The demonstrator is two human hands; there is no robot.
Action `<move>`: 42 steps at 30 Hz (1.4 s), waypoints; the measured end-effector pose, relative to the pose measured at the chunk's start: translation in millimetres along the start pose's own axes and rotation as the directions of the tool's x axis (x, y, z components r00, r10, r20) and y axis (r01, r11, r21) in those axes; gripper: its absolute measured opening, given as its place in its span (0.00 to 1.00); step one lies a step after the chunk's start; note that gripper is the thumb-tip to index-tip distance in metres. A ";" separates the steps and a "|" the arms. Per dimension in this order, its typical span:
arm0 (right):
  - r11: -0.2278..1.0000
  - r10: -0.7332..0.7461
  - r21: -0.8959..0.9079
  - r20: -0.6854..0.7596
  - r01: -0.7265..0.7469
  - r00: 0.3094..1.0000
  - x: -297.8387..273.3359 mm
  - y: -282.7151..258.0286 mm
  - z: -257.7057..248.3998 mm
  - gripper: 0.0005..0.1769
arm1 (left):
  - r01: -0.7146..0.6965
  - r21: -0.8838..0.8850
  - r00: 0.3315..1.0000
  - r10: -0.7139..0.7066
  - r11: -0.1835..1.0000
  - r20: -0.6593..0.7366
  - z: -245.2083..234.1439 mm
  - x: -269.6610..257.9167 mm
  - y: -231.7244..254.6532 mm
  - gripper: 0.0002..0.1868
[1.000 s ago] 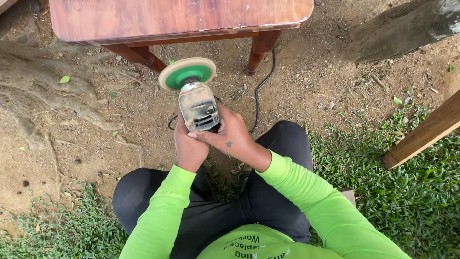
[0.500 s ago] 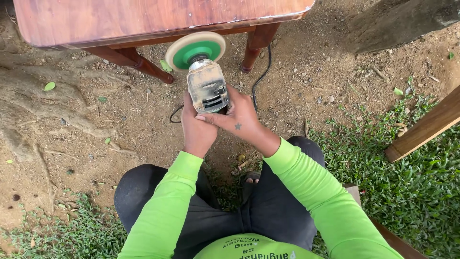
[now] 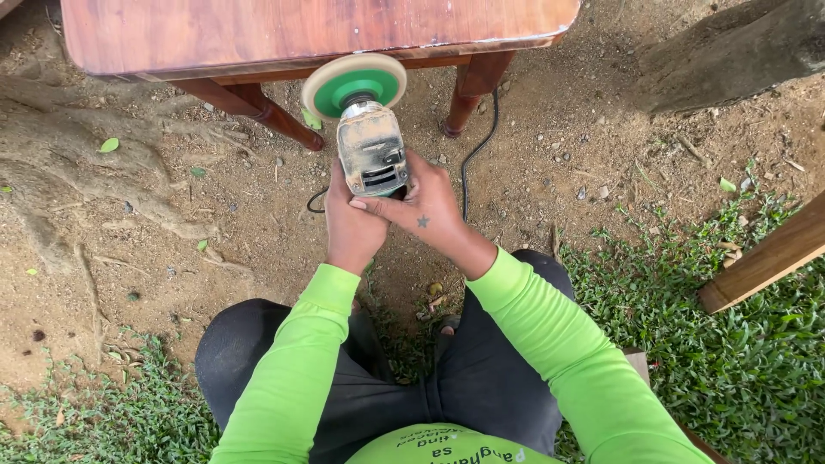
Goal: Sanding the top surface of a wooden table using an angle grinder.
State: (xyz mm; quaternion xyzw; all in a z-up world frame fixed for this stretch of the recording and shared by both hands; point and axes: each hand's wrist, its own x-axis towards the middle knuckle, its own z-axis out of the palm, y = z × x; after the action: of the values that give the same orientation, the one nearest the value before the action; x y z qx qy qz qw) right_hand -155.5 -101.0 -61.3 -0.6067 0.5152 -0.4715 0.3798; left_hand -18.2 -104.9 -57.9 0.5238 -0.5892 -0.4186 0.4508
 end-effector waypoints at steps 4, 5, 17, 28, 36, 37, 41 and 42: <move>1.000 0.003 -0.015 0.002 -0.003 1.000 0.4 -2.4 2.2 0.39 | 0.045 -0.004 0.999 -0.045 0.999 -0.012 0.3 -0.5 -1.4 0.25; 0.999 -0.011 0.030 -0.009 0.011 1.000 0.5 -2.5 2.7 0.40 | 0.037 -0.038 0.999 -0.037 0.999 -0.008 1.0 -0.6 -3.1 0.25; 0.998 -0.002 0.059 -0.036 0.005 0.999 0.8 -11.2 3.8 0.38 | -0.050 -0.035 0.999 0.049 0.998 -0.013 -1.8 2.1 1.5 0.24; 0.996 0.028 0.081 -0.030 -0.026 0.999 3.6 -11.0 3.6 0.35 | 0.038 0.075 0.999 -0.038 0.996 0.002 -3.7 8.6 9.9 0.23; 0.988 0.081 0.136 -0.022 -0.078 0.996 3.8 -7.7 1.4 0.35 | 0.021 0.056 1.000 -0.021 0.998 0.002 0.7 10.5 9.2 0.24; 0.987 0.083 0.136 -0.025 -0.079 0.996 4.0 -6.5 0.7 0.35 | 0.020 0.057 1.000 -0.021 0.998 0.006 1.9 11.5 8.8 0.24; 0.988 0.055 0.147 -0.029 -0.050 0.998 3.7 -2.1 -4.4 0.36 | 0.050 0.094 0.999 -0.051 0.994 0.010 7.2 13.8 13.2 0.25; 0.995 0.039 0.095 -0.044 -0.034 0.998 3.5 -1.0 -6.3 0.36 | 0.058 0.094 0.998 -0.060 0.994 0.017 8.7 14.4 15.6 0.26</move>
State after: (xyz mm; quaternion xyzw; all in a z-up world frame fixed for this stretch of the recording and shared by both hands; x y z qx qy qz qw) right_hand -161.2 -104.1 -58.1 -0.5675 0.5119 -0.5022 0.4046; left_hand -31.0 -117.5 -43.6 0.5574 -0.5966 -0.4090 0.4076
